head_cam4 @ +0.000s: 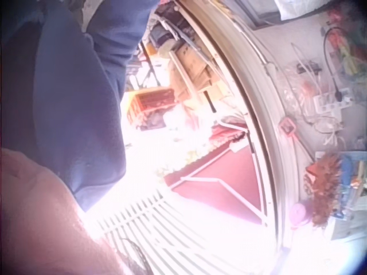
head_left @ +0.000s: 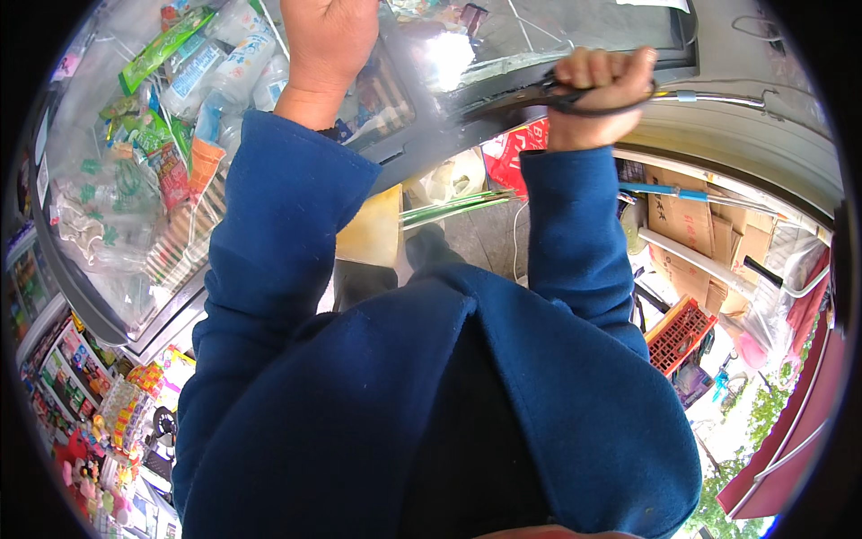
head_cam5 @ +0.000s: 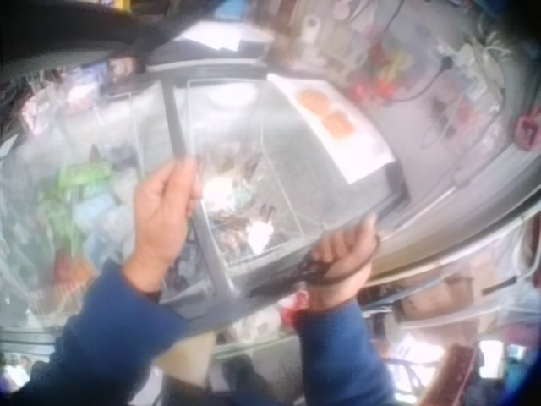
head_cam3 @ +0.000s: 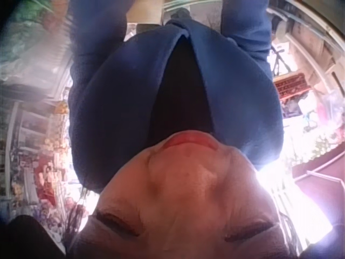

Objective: The person uses scissors to cut and remove a rubber seal from the edge of a freezer door. They then move around the store, handling a pot lid and a box before returning to the freezer to continue cutting the seal.

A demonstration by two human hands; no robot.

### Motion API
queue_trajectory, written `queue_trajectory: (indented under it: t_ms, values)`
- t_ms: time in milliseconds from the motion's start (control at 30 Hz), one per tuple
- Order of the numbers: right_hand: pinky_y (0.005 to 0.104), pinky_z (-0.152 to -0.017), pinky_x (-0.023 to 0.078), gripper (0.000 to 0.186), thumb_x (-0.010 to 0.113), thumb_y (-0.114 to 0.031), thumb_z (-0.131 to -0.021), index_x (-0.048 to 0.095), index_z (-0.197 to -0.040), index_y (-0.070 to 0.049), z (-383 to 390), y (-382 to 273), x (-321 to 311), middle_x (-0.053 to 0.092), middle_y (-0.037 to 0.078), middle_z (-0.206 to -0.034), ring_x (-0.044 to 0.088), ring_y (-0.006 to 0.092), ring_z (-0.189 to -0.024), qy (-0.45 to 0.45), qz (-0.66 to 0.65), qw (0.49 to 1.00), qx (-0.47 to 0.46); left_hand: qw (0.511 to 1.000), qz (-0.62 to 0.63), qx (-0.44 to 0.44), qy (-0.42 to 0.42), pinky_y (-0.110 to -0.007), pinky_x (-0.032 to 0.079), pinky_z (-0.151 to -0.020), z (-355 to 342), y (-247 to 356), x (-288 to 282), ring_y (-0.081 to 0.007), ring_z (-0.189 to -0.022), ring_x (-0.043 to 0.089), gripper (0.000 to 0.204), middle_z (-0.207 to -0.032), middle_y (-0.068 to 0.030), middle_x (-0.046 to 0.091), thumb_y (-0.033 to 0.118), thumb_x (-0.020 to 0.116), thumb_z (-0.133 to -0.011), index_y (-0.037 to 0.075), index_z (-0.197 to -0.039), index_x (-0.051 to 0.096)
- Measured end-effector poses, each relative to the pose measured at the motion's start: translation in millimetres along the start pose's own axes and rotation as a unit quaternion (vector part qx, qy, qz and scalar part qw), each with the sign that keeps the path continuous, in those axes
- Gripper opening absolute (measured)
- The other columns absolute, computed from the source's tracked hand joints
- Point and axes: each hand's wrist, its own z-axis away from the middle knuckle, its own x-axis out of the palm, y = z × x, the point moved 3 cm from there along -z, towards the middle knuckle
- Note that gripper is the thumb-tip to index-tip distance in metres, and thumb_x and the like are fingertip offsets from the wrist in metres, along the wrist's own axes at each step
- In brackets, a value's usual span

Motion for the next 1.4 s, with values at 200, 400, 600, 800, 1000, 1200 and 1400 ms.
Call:
queue_trajectory:
  t_ms: [200,400,600,800,1000,1200,1400]
  values:
    - [0.0287,-0.041,0.027,0.05,0.042,-0.044,-0.096,0.023,-0.059,-0.016,0,5,5,0.02,-0.003,-0.05,0.026,0.0106,-0.043,-0.04,-0.001,0.999,0.03,1.0,0.019,-0.001,0.006,-0.019,0.034,-0.052,1,-1,1,-0.0037,-0.056,0.042,0.029,-0.064,0.0045,0.051,0.027,0.053,-0.095,0.005,-0.078,0.06]
    - [0.0297,-0.039,0.026,0.049,0.044,-0.044,-0.095,0.024,-0.06,-0.017,-5,-2,11,0.022,-0.003,-0.049,0.024,0.0114,-0.041,-0.074,-0.016,0.997,-0.029,0.999,-0.034,0.008,0.011,-0.019,0.034,-0.052,2,2,-1,-0.0034,-0.056,0.043,0.029,-0.063,0.0046,0.05,0.028,0.054,-0.095,0.006,-0.077,0.059]
    - [0.0264,-0.043,0.027,0.05,0.047,-0.044,-0.093,0.024,-0.058,-0.018,-2,-3,21,0.021,-0.005,-0.047,0.026,0.0106,-0.042,-0.065,0.005,0.998,-0.002,1.0,-0.016,0.005,0.01,-0.02,0.033,-0.051,1,5,0,-0.0031,-0.056,0.042,0.031,-0.062,0.005,0.048,0.027,0.054,-0.095,0.005,-0.073,0.057]
    - [0.0282,-0.041,0.024,0.049,0.046,-0.044,-0.095,0.027,-0.059,-0.017,-4,8,26,0.021,-0.004,-0.048,0.022,0.0115,-0.041,-0.133,0.017,0.99,0.053,1.0,-0.022,0.02,0.005,-0.02,0.033,-0.052,1,5,1,-0.0031,-0.056,0.041,0.031,-0.061,0.0053,0.047,0.028,0.055,-0.094,0.006,-0.072,0.056]
    - [0.0276,-0.041,0.026,0.049,0.047,-0.045,-0.093,0.028,-0.059,-0.017,-6,6,23,0.024,-0.004,-0.048,0.026,0.012,-0.041,-0.075,0.068,0.995,0.019,0.999,-0.031,0.016,0.011,-0.021,0.033,-0.052,2,5,0,-0.0037,-0.057,0.042,0.032,-0.061,0.0051,0.047,0.029,0.055,-0.094,0.005,-0.073,0.057]
    - [0.0273,-0.041,0.026,0.047,0.047,-0.043,-0.094,0.028,-0.059,-0.017,-1,-7,40,0.022,-0.004,-0.048,0.025,0.0106,-0.041,-0.09,0.049,0.995,0.015,0.999,-0.034,0.031,0.014,-0.021,0.034,-0.052,1,5,0,-0.0044,-0.058,0.042,0.031,-0.062,0.0047,0.048,0.029,0.055,-0.094,0.004,-0.075,0.057]
    - [0.0277,-0.041,0.024,0.046,0.048,-0.04,-0.093,0.028,-0.059,-0.017,-2,7,31,0.022,-0.003,-0.047,0.024,0.0112,-0.04,-0.109,0.04,0.992,0.053,0.995,-0.075,0.059,0.02,-0.021,0.034,-0.053,0,7,1,-0.004,-0.058,0.042,0.032,-0.062,0.0048,0.048,0.029,0.055,-0.094,0.004,-0.074,0.057]
